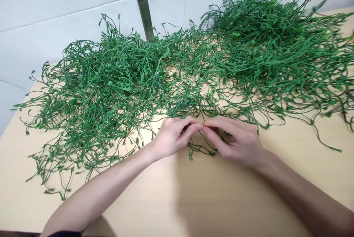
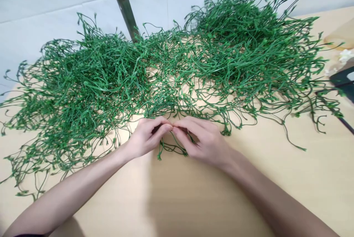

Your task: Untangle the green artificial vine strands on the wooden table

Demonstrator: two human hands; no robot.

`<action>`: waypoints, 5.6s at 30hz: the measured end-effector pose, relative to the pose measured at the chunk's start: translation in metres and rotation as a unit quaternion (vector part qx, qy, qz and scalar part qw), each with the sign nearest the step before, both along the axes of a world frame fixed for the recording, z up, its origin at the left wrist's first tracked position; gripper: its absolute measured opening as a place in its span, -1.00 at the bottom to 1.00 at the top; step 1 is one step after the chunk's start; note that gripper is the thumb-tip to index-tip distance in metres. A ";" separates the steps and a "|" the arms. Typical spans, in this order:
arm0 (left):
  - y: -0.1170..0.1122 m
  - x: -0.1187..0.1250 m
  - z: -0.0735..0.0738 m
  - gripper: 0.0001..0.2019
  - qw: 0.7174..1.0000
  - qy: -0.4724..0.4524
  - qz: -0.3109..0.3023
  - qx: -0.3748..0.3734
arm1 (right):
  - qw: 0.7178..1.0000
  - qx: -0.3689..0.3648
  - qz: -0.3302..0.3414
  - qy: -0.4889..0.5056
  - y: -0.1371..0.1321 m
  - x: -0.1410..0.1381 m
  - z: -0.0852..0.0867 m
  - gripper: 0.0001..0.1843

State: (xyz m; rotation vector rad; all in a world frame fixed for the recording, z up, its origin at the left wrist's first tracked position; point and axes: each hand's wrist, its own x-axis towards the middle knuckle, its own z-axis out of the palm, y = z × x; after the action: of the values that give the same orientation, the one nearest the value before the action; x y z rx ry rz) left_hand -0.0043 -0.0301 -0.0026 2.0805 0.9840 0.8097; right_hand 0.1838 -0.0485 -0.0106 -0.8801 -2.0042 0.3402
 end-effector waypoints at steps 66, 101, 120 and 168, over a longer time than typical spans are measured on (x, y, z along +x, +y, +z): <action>-0.001 0.001 0.000 -0.69 0.999 0.043 0.008 -0.029 | 0.993 0.080 -0.033 -0.083 0.001 0.001 -0.003 -0.80; -0.001 0.000 -0.002 -0.69 0.998 0.054 0.000 -0.024 | 0.993 0.069 -0.028 -0.095 0.001 0.003 -0.005 -0.80; -0.001 0.000 -0.001 -0.70 0.998 0.054 -0.006 -0.030 | 0.992 0.073 -0.026 -0.096 0.002 0.001 -0.004 -0.81; 0.000 0.000 -0.001 -0.69 0.998 0.068 -0.010 -0.013 | 0.992 0.068 -0.029 -0.104 0.002 0.001 -0.001 -0.80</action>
State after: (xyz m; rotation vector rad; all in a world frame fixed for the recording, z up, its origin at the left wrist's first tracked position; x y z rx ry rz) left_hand -0.0043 -0.0297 -0.0035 2.1437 1.0381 0.6477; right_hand 0.1848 -0.0469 -0.0120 -0.9159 -2.1587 0.0794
